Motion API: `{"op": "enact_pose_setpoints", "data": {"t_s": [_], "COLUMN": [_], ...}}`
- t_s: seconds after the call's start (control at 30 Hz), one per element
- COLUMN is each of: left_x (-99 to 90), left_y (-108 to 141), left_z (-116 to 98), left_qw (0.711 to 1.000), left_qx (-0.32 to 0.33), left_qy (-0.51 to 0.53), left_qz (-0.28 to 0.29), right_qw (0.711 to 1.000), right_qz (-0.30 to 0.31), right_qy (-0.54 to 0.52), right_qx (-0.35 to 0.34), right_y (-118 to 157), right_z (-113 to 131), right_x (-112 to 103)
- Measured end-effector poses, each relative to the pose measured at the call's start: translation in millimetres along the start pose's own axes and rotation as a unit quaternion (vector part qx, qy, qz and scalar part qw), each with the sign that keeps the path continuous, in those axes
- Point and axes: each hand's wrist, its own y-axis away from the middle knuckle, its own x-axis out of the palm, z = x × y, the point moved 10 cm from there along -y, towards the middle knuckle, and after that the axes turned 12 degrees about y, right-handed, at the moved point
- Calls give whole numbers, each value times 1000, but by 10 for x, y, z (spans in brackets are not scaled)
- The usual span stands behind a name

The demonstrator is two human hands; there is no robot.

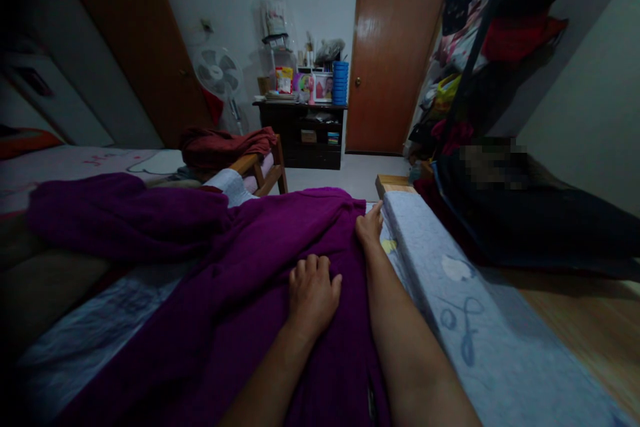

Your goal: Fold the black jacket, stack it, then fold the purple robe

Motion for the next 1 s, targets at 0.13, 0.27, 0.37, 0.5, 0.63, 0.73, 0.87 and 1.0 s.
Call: {"op": "enact_pose_setpoints", "data": {"t_s": [0.13,0.27,0.37,0.5,0.63,0.73,0.87,1.0], "left_x": [4,4,8,18,18,14,23,111], "left_y": [-3,-2,2,7,9,9,3,-2], "left_z": [-3,-1,-1,-4,-9,-15,-28,-58], "left_qw": [1000,1000,1000,1000,1000,1000,1000,999], "left_qx": [1,0,-1,0,3,5,8,26], "left_qy": [-3,-5,-6,-8,-9,-6,2,29], "left_qz": [0,-4,-1,3,-1,0,6,26], "right_qw": [997,981,976,966,962,970,987,994], "right_qz": [11,67,111,189,220,199,126,88], "right_qy": [34,43,69,121,116,87,41,62], "right_qx": [-72,-179,-176,-132,-114,-114,-91,10], "right_y": [63,191,235,249,258,244,175,130], "right_z": [253,547,555,463,448,456,392,143], "right_x": [-30,77,185,337,379,330,140,3]}}
